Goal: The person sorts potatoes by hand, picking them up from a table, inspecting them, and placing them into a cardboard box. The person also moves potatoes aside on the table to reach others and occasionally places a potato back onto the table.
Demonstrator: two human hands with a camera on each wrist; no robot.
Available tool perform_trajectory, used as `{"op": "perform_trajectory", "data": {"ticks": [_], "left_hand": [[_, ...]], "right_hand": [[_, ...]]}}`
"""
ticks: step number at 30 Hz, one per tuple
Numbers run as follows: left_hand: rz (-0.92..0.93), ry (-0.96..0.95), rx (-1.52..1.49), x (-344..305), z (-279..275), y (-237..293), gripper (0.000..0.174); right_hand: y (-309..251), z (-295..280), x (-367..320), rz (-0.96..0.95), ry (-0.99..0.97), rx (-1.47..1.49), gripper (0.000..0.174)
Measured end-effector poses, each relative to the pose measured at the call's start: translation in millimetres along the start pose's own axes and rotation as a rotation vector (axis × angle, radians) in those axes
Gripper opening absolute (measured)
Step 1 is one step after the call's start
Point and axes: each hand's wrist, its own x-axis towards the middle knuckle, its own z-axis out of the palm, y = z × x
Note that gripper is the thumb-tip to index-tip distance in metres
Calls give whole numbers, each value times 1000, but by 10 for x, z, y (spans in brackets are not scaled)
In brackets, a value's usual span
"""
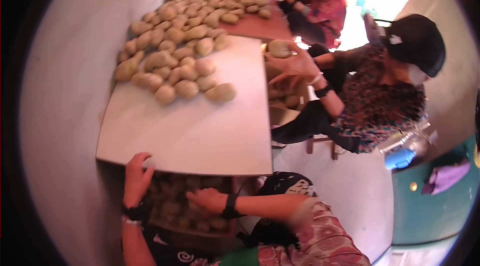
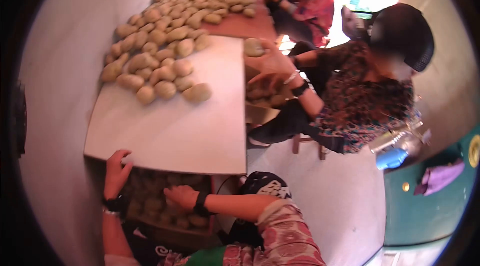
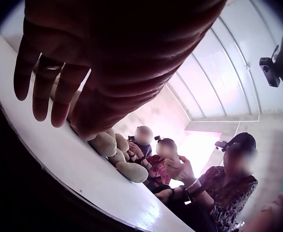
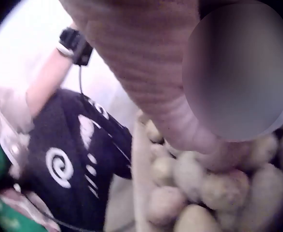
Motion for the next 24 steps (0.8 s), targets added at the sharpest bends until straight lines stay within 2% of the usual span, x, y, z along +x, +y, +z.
{"op": "perform_trajectory", "data": {"ticks": [1,2,3,6,8,9,11,14,18,20,23,24], "left_hand": [[-38,6,19,42,32,-19,29],[12,9,7,69,81,-54,29],[74,11,-5,63,84,-89,29],[27,-24,13,47,126,-86,29],[20,-33,15,21,176,-73,29],[8,-23,28,18,153,-82,30],[-4,-22,24,-3,113,-94,30],[-29,-19,4,2,225,-96,30],[56,-11,30,45,297,-112,29],[-72,-50,-21,27,294,22,29],[45,-13,34,-1,351,-68,29],[47,-15,30,-10,374,-60,29]], "right_hand": [[-217,-302,-4,-9,-37,95,61],[-364,-517,-20,-5,-71,192,69],[-433,-700,-51,-20,-81,208,69],[-304,-1136,-145,-36,-55,273,67],[-59,-1208,-210,-50,296,342,61],[37,-1267,-244,-50,304,340,61],[215,-1419,-309,135,539,174,58],[501,-1648,-487,269,667,128,58],[725,-1867,-666,350,852,83,56],[809,-1907,-719,330,911,68,57],[985,-1867,-710,364,956,130,56],[1170,-1759,-676,323,947,14,56]]}}
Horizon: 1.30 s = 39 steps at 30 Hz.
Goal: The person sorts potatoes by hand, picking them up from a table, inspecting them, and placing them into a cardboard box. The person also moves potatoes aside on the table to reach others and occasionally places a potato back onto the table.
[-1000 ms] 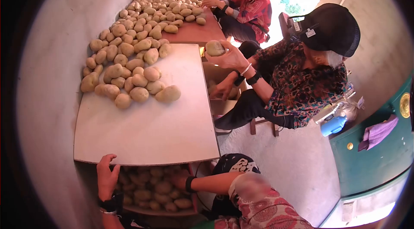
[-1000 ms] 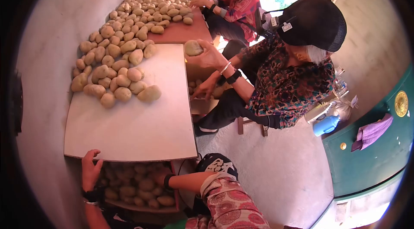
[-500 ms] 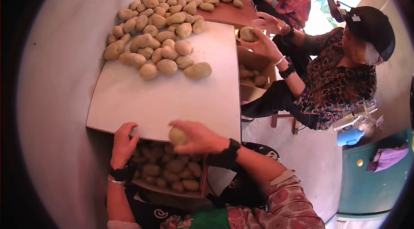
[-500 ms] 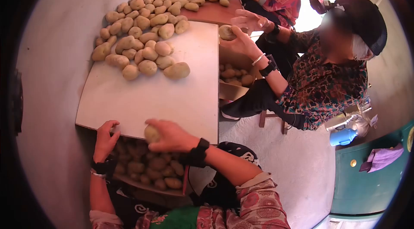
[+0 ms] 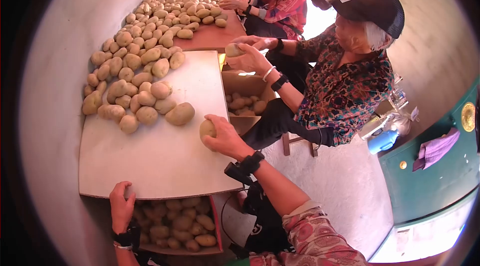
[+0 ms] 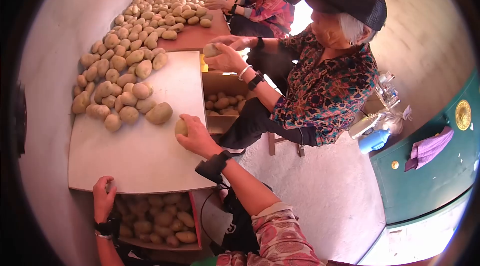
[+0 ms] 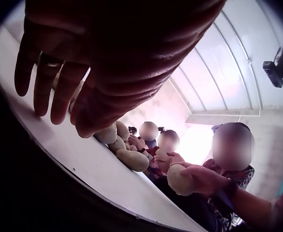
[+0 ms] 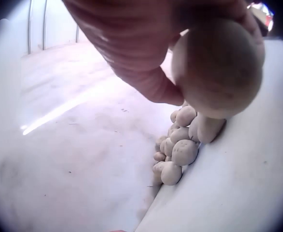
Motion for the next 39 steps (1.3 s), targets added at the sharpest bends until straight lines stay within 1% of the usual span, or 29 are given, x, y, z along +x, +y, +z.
{"op": "perform_trajectory", "data": {"ticks": [1,2,4,5,6,7,8,10,11,13,15,17,18,20,22,23,26,28,30,32,34,35,37,39], "left_hand": [[-18,-6,-12,-7,4,23,29],[-37,-7,-18,-18,-9,30,29],[-13,-1,-15,-45,-8,-16,29],[13,-1,-23,-49,14,-20,29],[14,-1,-30,-63,36,-18,29],[-32,-17,-27,-78,25,24,29],[-77,-31,-19,-81,-1,44,29],[-42,-14,-11,-102,20,-26,29],[-7,-2,-12,-116,50,-49,29],[-22,-10,-18,-165,78,-20,29],[-43,-2,-12,-206,61,27,29],[6,1,13,-293,101,22,30],[-15,9,23,-357,100,41,30],[25,8,15,-409,111,87,30],[35,4,26,-478,101,104,30],[26,6,24,-516,109,128,30],[33,1,28,-589,157,135,30],[34,6,40,-650,169,127,31],[61,17,29,-758,175,123,31],[70,24,40,-791,170,108,31],[82,32,42,-859,217,73,31],[80,27,39,-877,237,55,31],[91,34,33,-875,269,-12,31],[97,26,35,-901,287,-41,31]], "right_hand": [[4,22,-7,-87,2,-79,56],[12,23,-19,-88,1,-75,56],[-7,-7,-11,132,-206,-90,60],[7,-17,-3,130,-204,-94,60],[31,-28,-16,120,-225,-94,64],[46,-30,-45,111,-247,-88,69],[48,-19,-60,112,-247,-84,69],[27,-22,-72,145,-240,-145,78],[20,-42,-85,144,-240,-148,78],[-8,-80,-159,129,-213,-173,86],[-72,-141,-200,139,-205,-182,86],[-112,-204,-272,140,-212,-186,87],[-121,-231,-320,134,-201,-191,87],[-134,-236,-383,113,-186,-191,87],[-126,-256,-451,151,-258,-248,86],[-122,-230,-493,149,-258,-249,86],[-94,-192,-573,110,-185,-249,82],[-95,-187,-592,111,-222,-248,77],[-61,-214,-615,112,-248,-209,75],[-176,-291,-603,110,-266,-169,73],[-282,-315,-693,53,-198,-173,72],[-271,-292,-717,61,-223,-172,73],[-51,-113,-749,31,-222,-200,74],[2,-83,-773,11,-230,-229,75]]}}
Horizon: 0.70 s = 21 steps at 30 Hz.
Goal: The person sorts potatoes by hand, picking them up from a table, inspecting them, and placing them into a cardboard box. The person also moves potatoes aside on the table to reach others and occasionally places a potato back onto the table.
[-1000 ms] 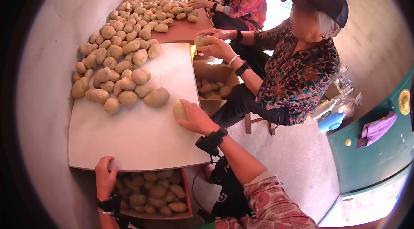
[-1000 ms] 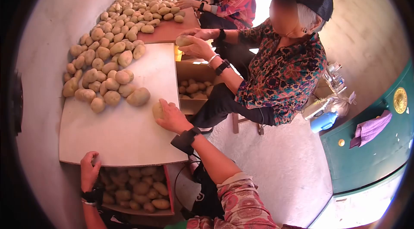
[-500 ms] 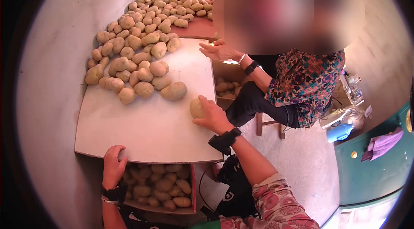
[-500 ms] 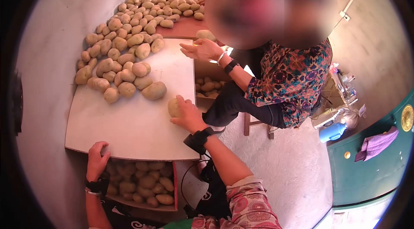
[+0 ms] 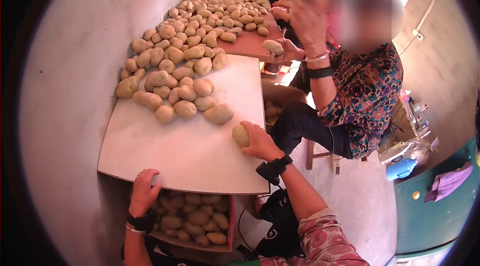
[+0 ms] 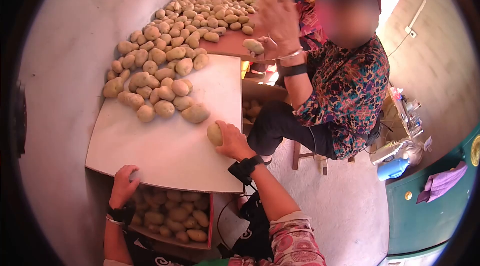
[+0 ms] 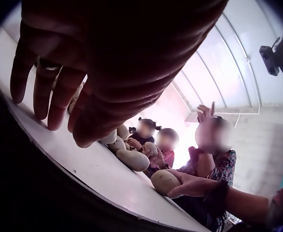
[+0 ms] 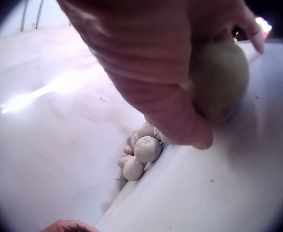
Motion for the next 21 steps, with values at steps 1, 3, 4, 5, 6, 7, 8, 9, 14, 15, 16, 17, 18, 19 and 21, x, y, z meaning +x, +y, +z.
{"op": "perform_trajectory", "data": {"ticks": [1,3,4,5,6,7,8,9,14,15,16,17,18,19,21], "left_hand": [[-2,3,2,-39,-4,18,31],[26,45,6,-127,6,98,31],[22,50,7,-155,2,143,31],[19,41,-21,-179,-8,172,31],[15,31,-49,-212,-20,199,31],[11,32,-49,-254,-18,234,31],[12,33,-24,-282,-13,270,31],[13,34,4,-306,-13,299,32],[31,51,-5,-462,-8,409,32],[25,54,-13,-481,3,407,32],[19,62,-9,-509,2,426,32],[14,68,-40,-539,-8,454,31],[10,66,-74,-538,-24,482,31],[9,64,-77,-570,-12,487,31],[-51,92,-93,-617,-7,486,30]], "right_hand": [[-27,-26,-41,8,-38,11,78],[-14,-56,-113,4,-77,19,81],[-29,-67,-160,-32,-53,-8,86],[-53,-60,-202,-66,-28,-33,90],[-71,-59,-261,-70,-30,-32,90],[-233,-173,-370,-43,29,-150,90],[-324,-251,-443,-14,91,-270,91],[-341,-260,-473,-15,90,-271,91],[-808,-32,-914,-663,174,238,46],[-926,159,-1120,-702,24,375,39],[-1004,343,-1327,-756,-140,382,40],[-1077,534,-1527,-806,-306,390,41],[-1127,728,-1645,-774,-455,247,42],[-1116,908,-1763,-732,-598,94,44],[-1009,1130,-1939,-649,-594,4,52]]}}
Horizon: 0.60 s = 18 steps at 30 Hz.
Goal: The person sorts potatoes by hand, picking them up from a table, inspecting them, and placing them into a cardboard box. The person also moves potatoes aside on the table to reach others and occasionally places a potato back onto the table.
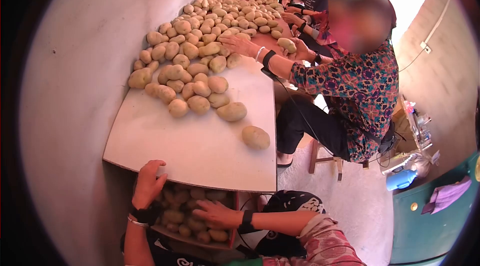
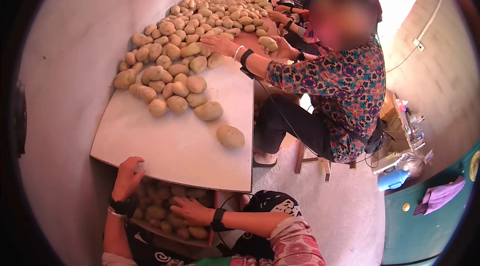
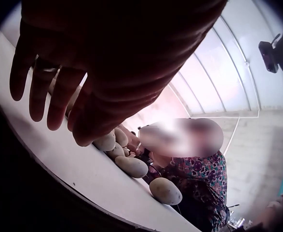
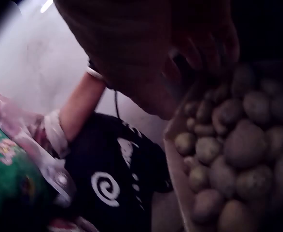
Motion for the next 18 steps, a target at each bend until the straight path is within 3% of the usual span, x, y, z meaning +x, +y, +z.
{"op": "perform_trajectory", "data": {"ticks": [2,4,5,7,8,10,13,14,16,17,18], "left_hand": [[11,11,17,-37,-77,43,30],[25,13,20,-27,-146,53,30],[23,35,29,-18,-160,49,30],[22,65,44,-23,-220,18,29],[17,53,50,-9,-256,1,29],[25,31,43,48,-278,-22,30],[7,45,37,82,-311,-93,30],[26,38,38,91,-337,-129,30],[46,33,38,118,-359,-165,30],[21,37,27,122,-359,-153,30],[-2,40,18,149,-376,-173,30]], "right_hand": [[239,427,119,84,-15,-55,60],[696,896,317,36,363,-414,56],[669,772,368,41,359,-416,56],[669,519,561,284,403,504,62],[659,501,596,278,407,503,62],[679,517,528,275,255,8,62],[1046,1002,711,266,227,-166,66],[1130,1098,796,262,229,-163,66],[1267,1211,899,261,462,226,64],[1152,1034,844,265,458,229,64],[880,579,788,355,159,-52,60]]}}
